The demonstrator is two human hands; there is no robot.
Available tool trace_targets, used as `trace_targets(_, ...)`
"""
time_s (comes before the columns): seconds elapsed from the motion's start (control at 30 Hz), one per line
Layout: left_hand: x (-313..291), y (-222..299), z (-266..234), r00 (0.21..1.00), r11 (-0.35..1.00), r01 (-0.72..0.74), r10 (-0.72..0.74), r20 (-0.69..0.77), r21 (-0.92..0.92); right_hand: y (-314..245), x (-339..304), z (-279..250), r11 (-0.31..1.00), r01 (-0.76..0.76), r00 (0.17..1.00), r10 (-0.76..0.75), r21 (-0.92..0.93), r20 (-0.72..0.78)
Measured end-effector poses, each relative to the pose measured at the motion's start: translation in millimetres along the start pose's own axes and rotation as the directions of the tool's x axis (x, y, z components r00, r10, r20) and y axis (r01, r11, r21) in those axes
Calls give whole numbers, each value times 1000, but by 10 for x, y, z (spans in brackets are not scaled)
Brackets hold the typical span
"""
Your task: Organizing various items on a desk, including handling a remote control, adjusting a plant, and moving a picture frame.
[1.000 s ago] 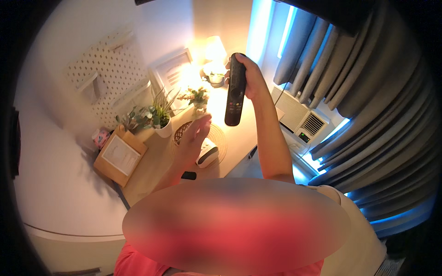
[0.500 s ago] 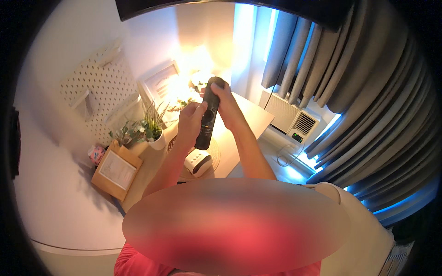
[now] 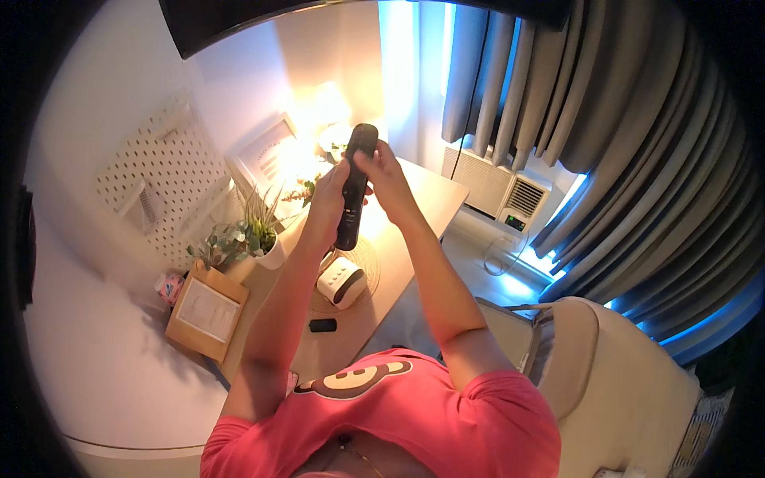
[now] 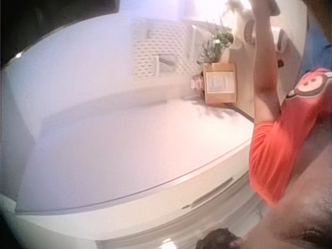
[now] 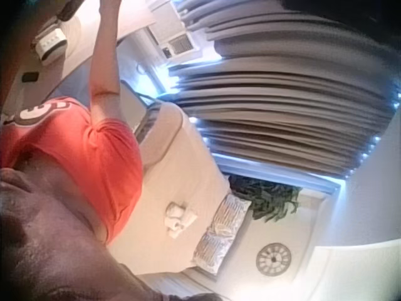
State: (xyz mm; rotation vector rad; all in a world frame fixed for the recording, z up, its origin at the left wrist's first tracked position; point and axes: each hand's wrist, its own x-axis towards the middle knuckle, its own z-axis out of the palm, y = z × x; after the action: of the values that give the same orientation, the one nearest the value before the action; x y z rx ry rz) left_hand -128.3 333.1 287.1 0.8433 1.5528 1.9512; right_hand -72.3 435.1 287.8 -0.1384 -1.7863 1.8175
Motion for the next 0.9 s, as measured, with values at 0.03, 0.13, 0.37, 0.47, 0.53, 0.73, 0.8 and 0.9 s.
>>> trace_targets(0.03,-6,-12,8,1000,999,8,-9,28,37,6,51,0,968,45,998,-33,248,-51)
trace_targets(0.13,-7,-146,57,1000,976,-9,13,-16,218,34,145,-35,883,69,992,-13,464,-123)
trace_targets(0.37,-181,-273,229,998,879,63,-56,-28,473,356,262,-176,902,-11,973,110,431,-205)
trace_targets(0.47,-416,-410,255,995,887,67,-28,-92,457,457,149,-153,910,-85,969,171,405,-180)
trace_targets(0.53,-554,-545,260,993,905,51,-1,-119,422,499,-7,-110,943,-94,971,158,320,-177)
trace_targets(0.73,-1122,-1027,-321,939,972,235,-219,-265,28,1070,-424,226,892,-382,914,327,242,240)
trace_targets(0.8,-1428,-1356,-751,904,991,36,-87,-418,-130,1320,-590,461,926,-378,917,371,20,146)
trace_targets(0.9,-1991,-1594,-1638,891,846,83,-300,-340,-527,1696,-966,710,868,-237,831,414,-437,371)
